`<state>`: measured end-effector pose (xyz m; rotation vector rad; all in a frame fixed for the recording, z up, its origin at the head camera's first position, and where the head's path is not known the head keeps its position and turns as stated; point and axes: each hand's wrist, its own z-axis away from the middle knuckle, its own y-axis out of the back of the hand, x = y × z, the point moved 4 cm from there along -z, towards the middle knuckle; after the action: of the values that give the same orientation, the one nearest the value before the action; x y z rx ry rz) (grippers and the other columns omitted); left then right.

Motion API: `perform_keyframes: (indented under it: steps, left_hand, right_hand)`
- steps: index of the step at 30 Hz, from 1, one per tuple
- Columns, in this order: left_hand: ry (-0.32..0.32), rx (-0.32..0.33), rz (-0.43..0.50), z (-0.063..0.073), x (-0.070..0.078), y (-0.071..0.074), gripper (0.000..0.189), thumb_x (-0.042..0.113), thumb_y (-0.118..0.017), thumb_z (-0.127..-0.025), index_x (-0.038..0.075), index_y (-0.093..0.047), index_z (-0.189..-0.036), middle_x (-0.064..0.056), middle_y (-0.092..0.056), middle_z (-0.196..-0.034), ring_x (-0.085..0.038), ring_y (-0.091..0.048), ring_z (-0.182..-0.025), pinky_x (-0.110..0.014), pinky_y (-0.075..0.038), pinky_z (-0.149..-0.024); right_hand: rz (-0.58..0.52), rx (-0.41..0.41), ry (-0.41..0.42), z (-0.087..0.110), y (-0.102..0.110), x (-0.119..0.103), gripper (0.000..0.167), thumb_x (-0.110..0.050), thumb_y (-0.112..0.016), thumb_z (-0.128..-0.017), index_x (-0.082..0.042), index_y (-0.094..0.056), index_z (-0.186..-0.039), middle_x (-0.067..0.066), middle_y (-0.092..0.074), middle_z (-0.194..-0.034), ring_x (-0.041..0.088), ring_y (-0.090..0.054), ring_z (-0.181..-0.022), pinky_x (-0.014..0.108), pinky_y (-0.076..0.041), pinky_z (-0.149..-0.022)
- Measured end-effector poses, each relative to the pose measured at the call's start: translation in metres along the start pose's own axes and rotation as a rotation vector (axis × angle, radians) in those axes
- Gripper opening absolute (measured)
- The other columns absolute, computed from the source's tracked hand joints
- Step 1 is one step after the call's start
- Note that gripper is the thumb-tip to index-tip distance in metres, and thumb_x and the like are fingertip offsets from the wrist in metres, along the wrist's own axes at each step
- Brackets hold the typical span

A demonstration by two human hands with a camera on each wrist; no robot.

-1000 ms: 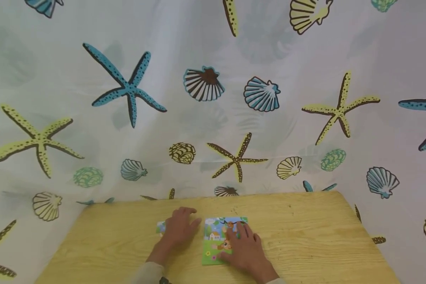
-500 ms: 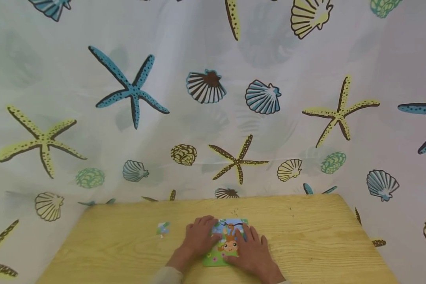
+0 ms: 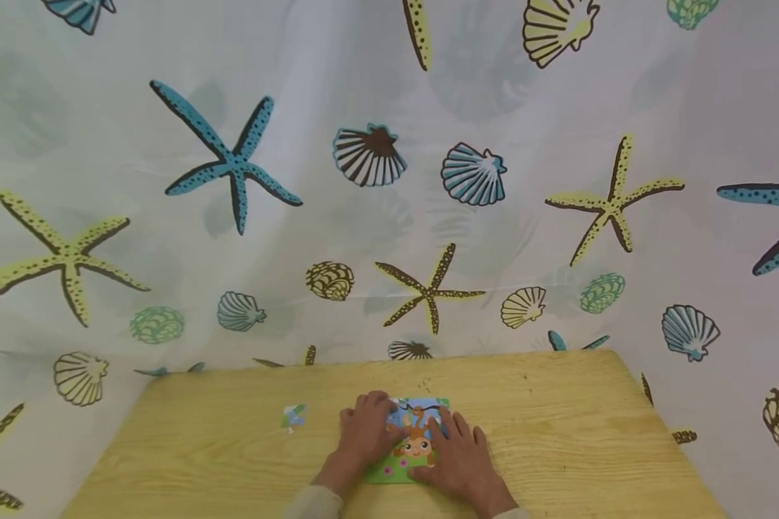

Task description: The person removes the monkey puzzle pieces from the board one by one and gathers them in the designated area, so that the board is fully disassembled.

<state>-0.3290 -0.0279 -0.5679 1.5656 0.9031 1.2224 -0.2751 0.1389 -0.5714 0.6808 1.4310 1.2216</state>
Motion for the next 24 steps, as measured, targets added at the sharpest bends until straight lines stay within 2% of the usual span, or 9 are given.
perform_keyframes:
  steps: [5, 10, 13, 19, 24]
  left_hand:
    - [0.066, -0.007, 0.086, -0.003, 0.003, -0.001, 0.045, 0.052, -0.074, -0.080, 0.015, -0.067, -0.104, -0.007, -0.049, -0.132, -0.031, -0.043, -0.123, -0.059, -0.037, -0.092]
    - [0.125, -0.008, 0.145, -0.009, 0.004, -0.003, 0.039, 0.046, -0.078, -0.078, 0.016, -0.061, -0.097, -0.009, -0.045, -0.124, -0.031, -0.039, -0.114, -0.056, -0.034, -0.090]
    - [0.121, 0.007, 0.160, -0.010, 0.005, -0.002, 0.034, 0.041, -0.077, -0.080, 0.017, -0.058, -0.095, -0.008, -0.049, -0.116, -0.029, -0.042, -0.108, -0.056, -0.033, -0.088]
    - [0.102, 0.063, 0.227, -0.009, 0.004, -0.003, 0.020, 0.030, -0.072, -0.087, 0.019, -0.057, -0.091, 0.002, -0.060, -0.086, -0.021, -0.054, -0.089, -0.055, -0.033, -0.087]
    - [0.088, 0.111, 0.303, -0.010, 0.000, -0.003, 0.015, 0.027, -0.070, -0.089, 0.022, -0.057, -0.093, 0.005, -0.064, -0.085, -0.015, -0.058, -0.081, -0.050, -0.034, -0.081]
  right_hand:
    - [0.003, -0.016, -0.004, 0.000, 0.001, 0.001, 0.092, -0.070, -0.057, -0.083, -0.012, -0.035, -0.150, 0.014, -0.023, -0.160, 0.040, -0.027, -0.144, 0.067, -0.026, -0.106]
    - [0.004, -0.030, -0.018, 0.000, 0.003, 0.001, 0.092, -0.070, -0.056, -0.083, -0.014, -0.033, -0.152, 0.012, -0.022, -0.161, 0.038, -0.024, -0.146, 0.066, -0.025, -0.108]
    - [0.007, -0.030, -0.024, 0.000, 0.005, 0.000, 0.092, -0.071, -0.056, -0.083, -0.015, -0.033, -0.152, 0.011, -0.022, -0.161, 0.038, -0.024, -0.146, 0.066, -0.025, -0.108]
    - [0.002, -0.029, -0.029, 0.000, 0.006, -0.001, 0.092, -0.070, -0.058, -0.082, -0.015, -0.033, -0.152, 0.012, -0.022, -0.161, 0.038, -0.024, -0.146, 0.066, -0.024, -0.109]
    - [0.007, -0.030, -0.028, 0.000, 0.005, 0.000, 0.091, -0.069, -0.057, -0.083, -0.014, -0.033, -0.152, 0.011, -0.021, -0.161, 0.038, -0.023, -0.146, 0.065, -0.024, -0.109]
